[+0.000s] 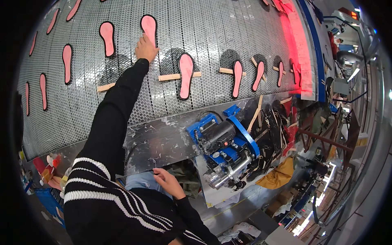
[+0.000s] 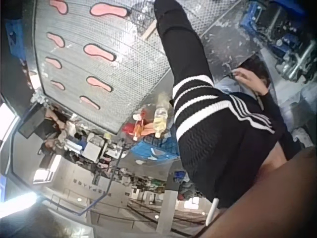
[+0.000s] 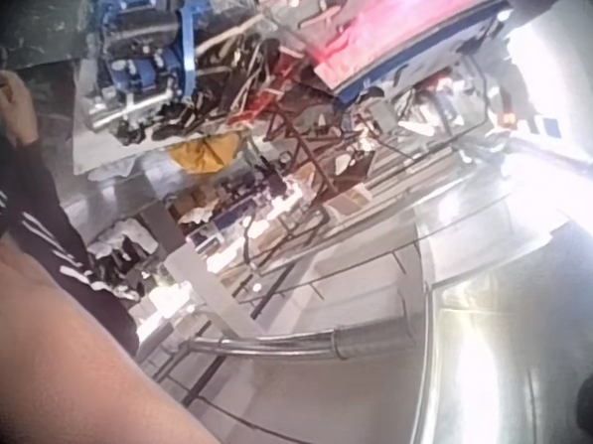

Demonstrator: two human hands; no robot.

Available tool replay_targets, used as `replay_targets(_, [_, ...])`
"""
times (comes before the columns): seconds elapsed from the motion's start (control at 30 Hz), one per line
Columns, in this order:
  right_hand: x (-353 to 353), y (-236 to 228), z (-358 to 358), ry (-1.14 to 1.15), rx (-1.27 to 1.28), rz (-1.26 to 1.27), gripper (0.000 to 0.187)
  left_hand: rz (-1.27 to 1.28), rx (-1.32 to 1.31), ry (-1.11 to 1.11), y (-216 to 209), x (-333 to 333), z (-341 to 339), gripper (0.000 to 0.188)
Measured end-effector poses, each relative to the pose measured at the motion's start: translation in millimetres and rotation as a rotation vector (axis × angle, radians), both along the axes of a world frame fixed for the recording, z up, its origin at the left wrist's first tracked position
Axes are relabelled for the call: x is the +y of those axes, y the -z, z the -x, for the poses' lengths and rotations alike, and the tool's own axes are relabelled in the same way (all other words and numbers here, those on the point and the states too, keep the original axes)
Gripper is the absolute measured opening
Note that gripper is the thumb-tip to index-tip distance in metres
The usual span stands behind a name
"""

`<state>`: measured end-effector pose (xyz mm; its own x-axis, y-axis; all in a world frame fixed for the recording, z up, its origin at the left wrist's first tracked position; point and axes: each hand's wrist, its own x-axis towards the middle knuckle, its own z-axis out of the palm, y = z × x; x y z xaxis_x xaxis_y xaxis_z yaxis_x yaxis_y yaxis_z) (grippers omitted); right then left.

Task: The recorder is assembling and inspecting shoe components on a production line.

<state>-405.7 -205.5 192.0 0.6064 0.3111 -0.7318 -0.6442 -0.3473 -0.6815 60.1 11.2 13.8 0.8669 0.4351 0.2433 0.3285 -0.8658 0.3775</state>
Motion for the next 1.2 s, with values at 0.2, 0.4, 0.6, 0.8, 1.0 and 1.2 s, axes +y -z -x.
replay_targets(0.2, [4.8, -8.5, -15.1, -0.047, -0.038, 0.052, 0.036, -0.002, 0.009, 0.049, -3.7, 23.4, 25.7, 0.100])
replay_targets(0.4, [4.0, 1.2, -18.4, -0.020, -0.036, -0.127, 0.034, 0.404, -0.214, 0.073, -73.3, 16.4, 180.3, 0.093])
replay_targets(0.6, [6.0, -10.9, -8.8, -0.271, -0.142, -0.147, 0.035, 0.303, 0.074, -0.010, -67.3, 40.7, 300.3, 0.093])
replay_targets(0.8, [-69.9, -16.0, 62.7, -0.237, -0.233, -0.217, 0.034, 0.099, 0.005, 0.189, -94.2, -14.8, 330.7, 0.089])
replay_targets(1.0, [-219.8, 27.6, 162.7, -0.154, -0.296, -0.228, 0.030, 0.295, -0.165, 0.503, -121.0, -136.0, 454.6, 0.079])
replay_targets(1.2, [-392.9, 72.8, 218.2, 1.019, -0.517, 0.151, 0.022, 0.379, 0.048, 0.628, -108.5, -209.4, 600.2, 0.079])
